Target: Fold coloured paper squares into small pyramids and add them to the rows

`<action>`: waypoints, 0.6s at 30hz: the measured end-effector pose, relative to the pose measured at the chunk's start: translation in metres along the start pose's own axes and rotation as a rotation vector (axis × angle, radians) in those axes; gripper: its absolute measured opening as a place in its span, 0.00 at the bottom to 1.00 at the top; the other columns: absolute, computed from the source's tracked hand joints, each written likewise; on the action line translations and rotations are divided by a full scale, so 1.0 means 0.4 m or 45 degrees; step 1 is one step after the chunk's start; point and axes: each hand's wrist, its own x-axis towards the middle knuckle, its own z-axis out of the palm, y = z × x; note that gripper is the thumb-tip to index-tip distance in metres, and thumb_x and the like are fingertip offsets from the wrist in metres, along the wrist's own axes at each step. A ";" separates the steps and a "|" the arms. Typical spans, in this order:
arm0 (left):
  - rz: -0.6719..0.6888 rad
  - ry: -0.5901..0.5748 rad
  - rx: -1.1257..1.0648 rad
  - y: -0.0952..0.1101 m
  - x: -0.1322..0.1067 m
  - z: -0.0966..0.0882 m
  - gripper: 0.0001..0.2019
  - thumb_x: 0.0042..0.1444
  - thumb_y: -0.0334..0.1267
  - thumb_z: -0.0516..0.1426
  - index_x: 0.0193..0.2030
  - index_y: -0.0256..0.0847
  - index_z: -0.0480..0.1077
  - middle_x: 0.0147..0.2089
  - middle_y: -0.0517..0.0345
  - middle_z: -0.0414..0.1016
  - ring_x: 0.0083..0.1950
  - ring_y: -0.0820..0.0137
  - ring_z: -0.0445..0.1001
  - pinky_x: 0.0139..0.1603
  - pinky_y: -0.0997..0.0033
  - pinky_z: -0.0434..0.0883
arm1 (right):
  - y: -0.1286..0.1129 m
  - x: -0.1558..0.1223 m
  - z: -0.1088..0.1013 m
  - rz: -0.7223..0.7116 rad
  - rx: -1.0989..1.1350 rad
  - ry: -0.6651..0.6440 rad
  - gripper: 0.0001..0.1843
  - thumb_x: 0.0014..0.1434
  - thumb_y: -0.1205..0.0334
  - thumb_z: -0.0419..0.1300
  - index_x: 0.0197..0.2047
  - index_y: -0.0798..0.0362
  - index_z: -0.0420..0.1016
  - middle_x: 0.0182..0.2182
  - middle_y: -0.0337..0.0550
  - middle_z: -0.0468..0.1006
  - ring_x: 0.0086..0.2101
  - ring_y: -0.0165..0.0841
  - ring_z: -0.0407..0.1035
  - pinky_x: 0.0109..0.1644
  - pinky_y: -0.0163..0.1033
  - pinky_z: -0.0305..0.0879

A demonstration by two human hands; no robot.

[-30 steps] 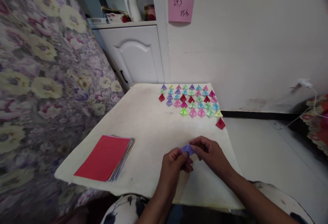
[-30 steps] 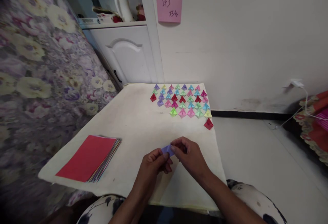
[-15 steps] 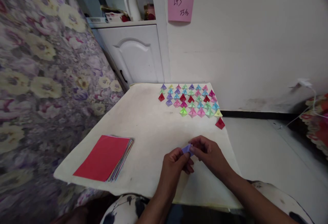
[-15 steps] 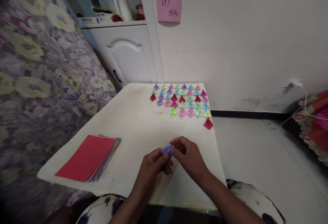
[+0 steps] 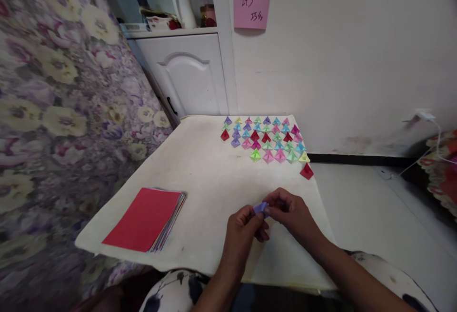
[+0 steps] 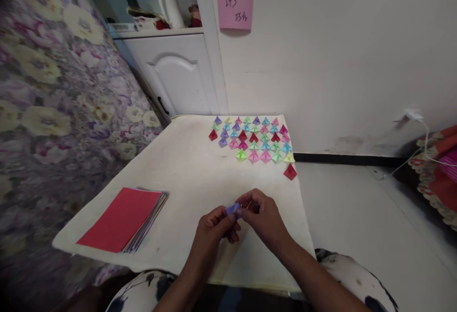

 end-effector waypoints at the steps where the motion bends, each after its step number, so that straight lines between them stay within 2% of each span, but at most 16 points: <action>1: -0.001 0.004 0.007 -0.001 0.000 0.000 0.11 0.51 0.41 0.57 0.24 0.35 0.67 0.20 0.58 0.71 0.19 0.75 0.67 0.21 0.76 0.63 | 0.000 0.000 0.000 -0.001 -0.016 -0.001 0.06 0.48 0.65 0.61 0.32 0.53 0.72 0.22 0.35 0.69 0.23 0.27 0.60 0.27 0.32 0.58; 7: 0.018 0.015 0.003 -0.001 -0.003 0.000 0.11 0.52 0.40 0.56 0.26 0.35 0.68 0.21 0.59 0.70 0.19 0.76 0.67 0.21 0.76 0.62 | -0.014 -0.011 0.008 -0.127 -0.190 0.051 0.01 0.49 0.67 0.61 0.28 0.53 0.71 0.21 0.33 0.64 0.23 0.26 0.57 0.25 0.31 0.55; 11: 0.015 0.008 -0.028 0.003 -0.003 -0.002 0.10 0.52 0.40 0.56 0.26 0.35 0.68 0.22 0.58 0.71 0.19 0.76 0.67 0.21 0.77 0.62 | -0.017 -0.015 0.013 -0.286 -0.256 0.067 0.02 0.50 0.68 0.60 0.27 0.53 0.71 0.25 0.35 0.65 0.24 0.26 0.59 0.26 0.31 0.56; 18: -0.036 -0.026 -0.107 0.012 -0.006 -0.007 0.08 0.51 0.37 0.56 0.26 0.34 0.68 0.22 0.58 0.72 0.19 0.76 0.68 0.20 0.77 0.62 | -0.015 -0.021 0.014 -0.480 -0.291 0.022 0.05 0.52 0.71 0.58 0.29 0.52 0.72 0.27 0.37 0.65 0.26 0.27 0.62 0.26 0.31 0.58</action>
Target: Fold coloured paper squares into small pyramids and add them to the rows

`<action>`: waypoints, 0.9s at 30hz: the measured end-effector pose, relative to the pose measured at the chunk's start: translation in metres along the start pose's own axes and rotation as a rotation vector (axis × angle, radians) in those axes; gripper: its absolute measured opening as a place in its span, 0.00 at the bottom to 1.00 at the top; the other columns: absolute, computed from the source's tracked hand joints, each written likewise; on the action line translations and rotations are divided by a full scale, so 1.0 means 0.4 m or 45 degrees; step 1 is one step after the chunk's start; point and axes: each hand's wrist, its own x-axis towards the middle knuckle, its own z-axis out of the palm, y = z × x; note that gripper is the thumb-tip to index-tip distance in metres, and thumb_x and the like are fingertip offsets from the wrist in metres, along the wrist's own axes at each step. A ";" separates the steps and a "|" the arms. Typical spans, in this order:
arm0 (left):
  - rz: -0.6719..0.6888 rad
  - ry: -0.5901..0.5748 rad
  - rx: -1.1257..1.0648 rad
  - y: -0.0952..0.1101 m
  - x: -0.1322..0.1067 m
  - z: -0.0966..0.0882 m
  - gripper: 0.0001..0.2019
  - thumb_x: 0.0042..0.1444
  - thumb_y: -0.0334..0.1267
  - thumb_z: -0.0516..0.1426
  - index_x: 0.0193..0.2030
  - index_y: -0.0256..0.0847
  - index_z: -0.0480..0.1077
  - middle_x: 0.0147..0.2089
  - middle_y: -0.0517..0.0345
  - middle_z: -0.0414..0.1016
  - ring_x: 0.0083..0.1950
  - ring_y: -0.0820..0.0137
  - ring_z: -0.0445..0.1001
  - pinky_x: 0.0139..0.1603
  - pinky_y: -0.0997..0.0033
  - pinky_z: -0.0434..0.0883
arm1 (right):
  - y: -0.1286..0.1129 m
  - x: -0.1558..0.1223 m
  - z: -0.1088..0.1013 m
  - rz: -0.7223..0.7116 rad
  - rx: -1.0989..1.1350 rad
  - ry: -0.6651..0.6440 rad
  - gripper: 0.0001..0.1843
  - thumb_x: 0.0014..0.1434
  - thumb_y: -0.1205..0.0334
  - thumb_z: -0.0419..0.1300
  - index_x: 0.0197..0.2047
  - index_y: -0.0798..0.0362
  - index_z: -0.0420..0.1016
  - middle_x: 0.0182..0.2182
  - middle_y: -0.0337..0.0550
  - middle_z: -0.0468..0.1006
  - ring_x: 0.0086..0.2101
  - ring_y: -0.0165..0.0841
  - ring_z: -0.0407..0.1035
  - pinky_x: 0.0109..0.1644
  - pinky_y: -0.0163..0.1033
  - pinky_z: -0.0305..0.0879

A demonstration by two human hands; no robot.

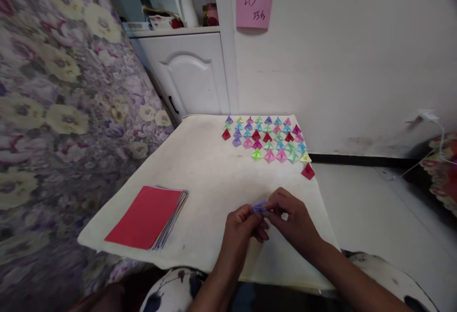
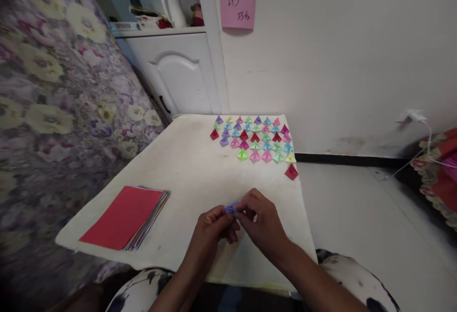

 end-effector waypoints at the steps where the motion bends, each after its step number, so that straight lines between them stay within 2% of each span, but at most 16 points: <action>1: -0.007 0.000 -0.007 0.002 -0.001 -0.001 0.08 0.51 0.36 0.56 0.26 0.34 0.68 0.22 0.58 0.72 0.19 0.76 0.68 0.20 0.77 0.63 | 0.002 -0.002 0.001 -0.043 -0.015 -0.011 0.05 0.53 0.71 0.58 0.30 0.52 0.73 0.27 0.37 0.65 0.26 0.27 0.62 0.27 0.32 0.58; 6: -0.033 0.010 -0.016 0.010 -0.002 -0.003 0.06 0.50 0.35 0.56 0.26 0.34 0.68 0.22 0.58 0.72 0.18 0.76 0.68 0.20 0.78 0.62 | 0.011 -0.011 0.002 -0.239 -0.097 -0.036 0.08 0.56 0.70 0.55 0.35 0.50 0.74 0.30 0.39 0.67 0.27 0.26 0.63 0.29 0.32 0.61; 12: -0.034 -0.022 -0.007 0.015 -0.005 -0.005 0.06 0.50 0.35 0.55 0.27 0.34 0.68 0.22 0.58 0.72 0.18 0.75 0.68 0.20 0.77 0.63 | 0.001 -0.009 0.000 -0.231 -0.113 -0.030 0.07 0.57 0.67 0.54 0.35 0.49 0.73 0.30 0.40 0.68 0.28 0.28 0.64 0.30 0.34 0.62; 21: 0.023 -0.042 0.071 0.008 -0.002 -0.004 0.10 0.53 0.40 0.55 0.28 0.35 0.67 0.22 0.60 0.70 0.18 0.76 0.68 0.19 0.78 0.63 | -0.011 -0.004 0.006 0.102 -0.007 -0.003 0.04 0.54 0.67 0.56 0.28 0.52 0.68 0.23 0.35 0.67 0.24 0.27 0.63 0.27 0.32 0.59; 27: -0.019 -0.013 0.075 0.003 0.000 -0.005 0.10 0.52 0.40 0.56 0.27 0.35 0.66 0.21 0.59 0.71 0.17 0.76 0.68 0.18 0.78 0.62 | -0.004 -0.001 0.009 0.261 -0.052 -0.004 0.02 0.52 0.65 0.58 0.28 0.53 0.68 0.20 0.34 0.68 0.23 0.27 0.62 0.26 0.32 0.58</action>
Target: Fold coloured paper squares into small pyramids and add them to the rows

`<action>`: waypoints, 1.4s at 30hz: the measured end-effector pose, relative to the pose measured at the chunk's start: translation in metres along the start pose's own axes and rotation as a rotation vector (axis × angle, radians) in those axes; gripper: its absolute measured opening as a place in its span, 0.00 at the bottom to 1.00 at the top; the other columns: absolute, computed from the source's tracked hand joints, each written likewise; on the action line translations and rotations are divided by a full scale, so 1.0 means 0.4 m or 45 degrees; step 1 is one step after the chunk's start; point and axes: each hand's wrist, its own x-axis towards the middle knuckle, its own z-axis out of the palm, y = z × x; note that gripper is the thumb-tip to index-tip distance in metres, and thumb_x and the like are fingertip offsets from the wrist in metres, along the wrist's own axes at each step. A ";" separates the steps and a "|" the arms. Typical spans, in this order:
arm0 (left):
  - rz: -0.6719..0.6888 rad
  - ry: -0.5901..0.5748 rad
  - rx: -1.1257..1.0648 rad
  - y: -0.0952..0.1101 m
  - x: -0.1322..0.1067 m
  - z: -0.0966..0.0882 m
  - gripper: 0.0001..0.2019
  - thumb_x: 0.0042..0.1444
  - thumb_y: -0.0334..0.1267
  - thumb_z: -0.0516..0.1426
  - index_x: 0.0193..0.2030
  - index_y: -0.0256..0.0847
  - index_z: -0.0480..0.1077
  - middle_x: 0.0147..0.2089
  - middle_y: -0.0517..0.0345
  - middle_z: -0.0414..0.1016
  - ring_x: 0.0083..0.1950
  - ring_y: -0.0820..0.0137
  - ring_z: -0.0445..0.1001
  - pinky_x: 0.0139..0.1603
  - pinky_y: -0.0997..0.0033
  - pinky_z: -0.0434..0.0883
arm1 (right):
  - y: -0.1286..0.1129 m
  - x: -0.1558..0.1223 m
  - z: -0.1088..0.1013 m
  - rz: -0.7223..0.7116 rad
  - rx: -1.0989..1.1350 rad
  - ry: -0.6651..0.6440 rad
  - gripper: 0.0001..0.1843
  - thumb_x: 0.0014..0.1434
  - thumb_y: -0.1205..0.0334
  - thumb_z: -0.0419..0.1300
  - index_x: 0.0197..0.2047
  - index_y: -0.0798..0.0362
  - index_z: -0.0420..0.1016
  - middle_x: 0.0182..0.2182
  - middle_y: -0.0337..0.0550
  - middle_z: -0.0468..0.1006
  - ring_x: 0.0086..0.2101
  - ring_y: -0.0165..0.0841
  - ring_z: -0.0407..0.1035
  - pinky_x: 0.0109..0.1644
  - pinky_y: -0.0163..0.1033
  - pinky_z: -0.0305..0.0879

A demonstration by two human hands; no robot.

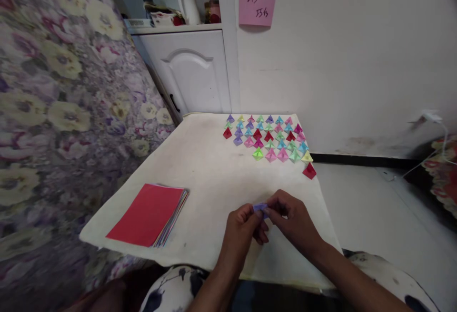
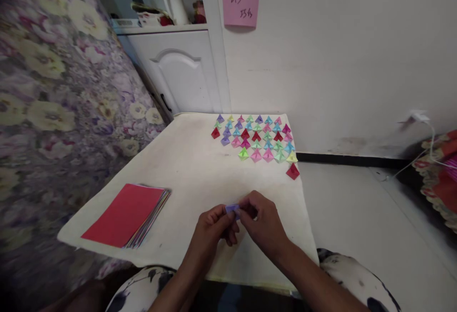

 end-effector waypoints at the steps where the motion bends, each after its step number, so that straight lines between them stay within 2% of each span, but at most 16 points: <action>1: -0.015 0.001 -0.004 -0.001 0.001 0.000 0.10 0.51 0.40 0.56 0.26 0.35 0.66 0.21 0.59 0.71 0.17 0.76 0.68 0.18 0.78 0.62 | 0.001 0.001 0.000 0.013 -0.011 0.000 0.03 0.52 0.65 0.58 0.28 0.53 0.68 0.20 0.34 0.68 0.23 0.27 0.62 0.26 0.32 0.58; 7: -0.054 0.051 -0.005 -0.005 0.002 0.003 0.09 0.49 0.40 0.57 0.25 0.36 0.66 0.20 0.61 0.71 0.15 0.76 0.67 0.16 0.78 0.61 | 0.004 0.000 0.005 -0.009 -0.067 0.008 0.04 0.53 0.64 0.58 0.28 0.53 0.68 0.21 0.35 0.68 0.23 0.27 0.63 0.25 0.32 0.58; 9: -0.064 0.067 -0.013 -0.006 0.003 0.005 0.10 0.48 0.41 0.57 0.25 0.36 0.66 0.19 0.61 0.70 0.15 0.76 0.66 0.16 0.78 0.60 | 0.007 -0.004 0.010 -0.104 -0.109 0.019 0.04 0.54 0.65 0.57 0.28 0.52 0.67 0.22 0.36 0.68 0.23 0.27 0.62 0.26 0.32 0.59; 13: -0.071 0.089 -0.039 -0.006 0.004 0.006 0.10 0.45 0.41 0.59 0.24 0.36 0.66 0.17 0.62 0.69 0.14 0.77 0.64 0.15 0.79 0.59 | 0.022 -0.014 0.020 -0.419 -0.242 -0.005 0.07 0.58 0.67 0.52 0.32 0.51 0.70 0.28 0.41 0.68 0.27 0.29 0.64 0.30 0.34 0.62; 15: -0.070 0.093 -0.040 -0.006 0.006 0.003 0.09 0.44 0.40 0.59 0.23 0.36 0.66 0.17 0.61 0.69 0.14 0.77 0.65 0.16 0.79 0.59 | 0.030 -0.018 0.023 -0.498 -0.308 -0.036 0.09 0.59 0.67 0.50 0.35 0.51 0.71 0.31 0.42 0.68 0.29 0.29 0.65 0.32 0.34 0.64; 22: -0.089 0.037 -0.045 -0.004 0.010 -0.013 0.10 0.47 0.40 0.58 0.24 0.34 0.67 0.19 0.58 0.71 0.17 0.76 0.68 0.18 0.79 0.62 | 0.039 -0.017 0.022 -0.535 -0.386 -0.060 0.10 0.58 0.69 0.50 0.37 0.50 0.72 0.31 0.42 0.68 0.30 0.29 0.66 0.33 0.34 0.64; 27: -0.138 0.007 -0.070 0.004 0.011 -0.019 0.09 0.46 0.39 0.58 0.23 0.34 0.68 0.19 0.59 0.70 0.17 0.77 0.67 0.18 0.80 0.62 | 0.036 -0.015 0.020 -0.602 -0.422 -0.112 0.11 0.58 0.70 0.50 0.36 0.50 0.73 0.32 0.43 0.70 0.30 0.29 0.66 0.34 0.34 0.64; 35: -0.179 -0.033 -0.187 0.010 0.005 -0.034 0.06 0.47 0.35 0.55 0.25 0.34 0.68 0.21 0.57 0.72 0.18 0.76 0.69 0.20 0.79 0.63 | 0.026 -0.017 0.019 -0.596 -0.488 -0.166 0.12 0.59 0.69 0.49 0.36 0.49 0.73 0.32 0.43 0.70 0.30 0.29 0.65 0.34 0.34 0.64; 42: -0.148 -0.038 -0.246 0.006 0.005 -0.034 0.15 0.54 0.44 0.52 0.27 0.32 0.69 0.22 0.54 0.73 0.21 0.73 0.72 0.23 0.76 0.66 | 0.031 -0.015 0.023 -0.591 -0.546 -0.183 0.11 0.61 0.67 0.48 0.36 0.49 0.72 0.33 0.43 0.69 0.31 0.30 0.65 0.34 0.34 0.63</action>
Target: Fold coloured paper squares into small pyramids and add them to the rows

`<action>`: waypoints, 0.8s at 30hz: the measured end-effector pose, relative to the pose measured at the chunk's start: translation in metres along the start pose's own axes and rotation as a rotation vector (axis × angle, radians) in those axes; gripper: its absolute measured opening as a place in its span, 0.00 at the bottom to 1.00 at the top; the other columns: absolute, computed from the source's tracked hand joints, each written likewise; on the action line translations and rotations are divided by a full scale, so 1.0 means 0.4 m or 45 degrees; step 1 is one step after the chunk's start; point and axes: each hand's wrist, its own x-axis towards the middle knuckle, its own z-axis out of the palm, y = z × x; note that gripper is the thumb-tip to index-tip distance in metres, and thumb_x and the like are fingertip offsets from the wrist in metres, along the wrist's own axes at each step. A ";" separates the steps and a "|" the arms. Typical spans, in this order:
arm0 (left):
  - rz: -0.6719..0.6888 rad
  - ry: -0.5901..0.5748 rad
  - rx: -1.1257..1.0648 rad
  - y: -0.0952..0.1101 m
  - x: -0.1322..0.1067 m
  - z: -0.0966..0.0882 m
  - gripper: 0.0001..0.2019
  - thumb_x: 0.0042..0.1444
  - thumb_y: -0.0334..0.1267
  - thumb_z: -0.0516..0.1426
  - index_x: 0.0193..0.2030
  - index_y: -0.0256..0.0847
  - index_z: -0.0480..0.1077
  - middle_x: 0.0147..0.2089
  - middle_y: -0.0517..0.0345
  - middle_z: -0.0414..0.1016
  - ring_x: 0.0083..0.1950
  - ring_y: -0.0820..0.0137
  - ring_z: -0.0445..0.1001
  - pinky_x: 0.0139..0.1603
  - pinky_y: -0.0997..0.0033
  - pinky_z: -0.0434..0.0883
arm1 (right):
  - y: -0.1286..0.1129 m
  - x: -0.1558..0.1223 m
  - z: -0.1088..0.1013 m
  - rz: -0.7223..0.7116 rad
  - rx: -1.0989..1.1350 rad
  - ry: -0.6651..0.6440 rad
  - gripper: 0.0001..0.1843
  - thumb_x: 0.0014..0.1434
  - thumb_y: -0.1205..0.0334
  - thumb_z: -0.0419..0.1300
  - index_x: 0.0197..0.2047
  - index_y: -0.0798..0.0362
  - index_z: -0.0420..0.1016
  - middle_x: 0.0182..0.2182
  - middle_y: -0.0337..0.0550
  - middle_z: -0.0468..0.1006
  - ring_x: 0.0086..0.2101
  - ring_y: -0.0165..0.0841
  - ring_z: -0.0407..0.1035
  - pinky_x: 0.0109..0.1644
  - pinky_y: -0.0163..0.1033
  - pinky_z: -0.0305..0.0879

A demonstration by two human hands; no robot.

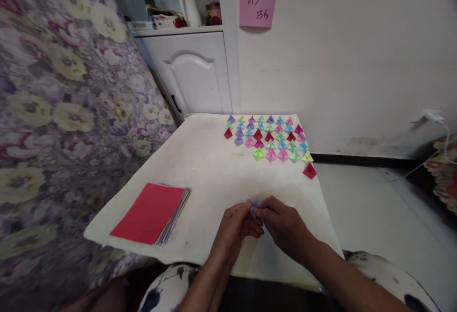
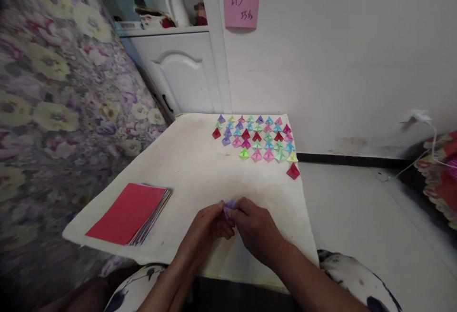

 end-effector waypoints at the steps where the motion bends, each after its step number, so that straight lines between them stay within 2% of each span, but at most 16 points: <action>1: 0.003 0.007 0.019 0.000 0.000 0.001 0.16 0.54 0.45 0.53 0.27 0.32 0.69 0.22 0.55 0.72 0.20 0.74 0.71 0.22 0.77 0.65 | -0.001 0.000 0.000 -0.003 -0.001 0.000 0.11 0.61 0.67 0.48 0.36 0.49 0.72 0.33 0.43 0.69 0.32 0.30 0.65 0.33 0.34 0.63; 4: 0.008 0.029 0.063 0.001 0.003 0.002 0.15 0.53 0.45 0.55 0.26 0.33 0.68 0.20 0.57 0.71 0.19 0.76 0.70 0.21 0.79 0.65 | -0.006 0.000 -0.002 0.006 0.068 0.008 0.12 0.61 0.68 0.48 0.37 0.49 0.73 0.34 0.43 0.69 0.32 0.30 0.65 0.34 0.35 0.64; 9: 0.044 0.082 0.168 0.000 0.010 0.001 0.13 0.52 0.44 0.56 0.27 0.33 0.67 0.22 0.59 0.71 0.19 0.76 0.70 0.21 0.79 0.65 | -0.011 0.006 -0.015 0.145 0.457 0.146 0.11 0.58 0.70 0.51 0.38 0.49 0.74 0.35 0.42 0.70 0.34 0.30 0.67 0.36 0.35 0.65; 12: 0.035 0.061 0.200 -0.002 0.011 0.001 0.12 0.52 0.43 0.56 0.27 0.34 0.66 0.23 0.59 0.71 0.19 0.77 0.70 0.20 0.79 0.65 | -0.002 0.016 -0.021 0.479 0.681 0.178 0.07 0.56 0.65 0.55 0.38 0.51 0.72 0.29 0.39 0.71 0.27 0.28 0.67 0.30 0.34 0.65; 15: 0.009 0.018 0.257 -0.003 0.007 0.007 0.12 0.52 0.43 0.56 0.28 0.34 0.66 0.22 0.59 0.71 0.18 0.76 0.69 0.20 0.78 0.65 | 0.014 0.024 -0.020 0.777 0.924 0.095 0.08 0.54 0.59 0.58 0.36 0.54 0.70 0.23 0.36 0.70 0.18 0.25 0.62 0.22 0.32 0.61; 19: 0.028 -0.022 0.334 -0.006 0.001 0.019 0.12 0.53 0.42 0.55 0.27 0.35 0.65 0.22 0.59 0.71 0.18 0.76 0.69 0.20 0.77 0.64 | 0.025 0.027 -0.010 0.840 1.133 -0.007 0.11 0.51 0.56 0.60 0.26 0.55 0.69 0.18 0.34 0.67 0.16 0.23 0.58 0.18 0.29 0.54; 24: 0.035 -0.059 0.340 -0.006 -0.005 0.022 0.09 0.52 0.40 0.55 0.29 0.36 0.63 0.24 0.60 0.70 0.19 0.75 0.69 0.21 0.76 0.65 | 0.023 0.025 -0.004 0.885 1.211 0.034 0.13 0.50 0.55 0.62 0.25 0.56 0.67 0.17 0.34 0.67 0.16 0.23 0.58 0.19 0.30 0.56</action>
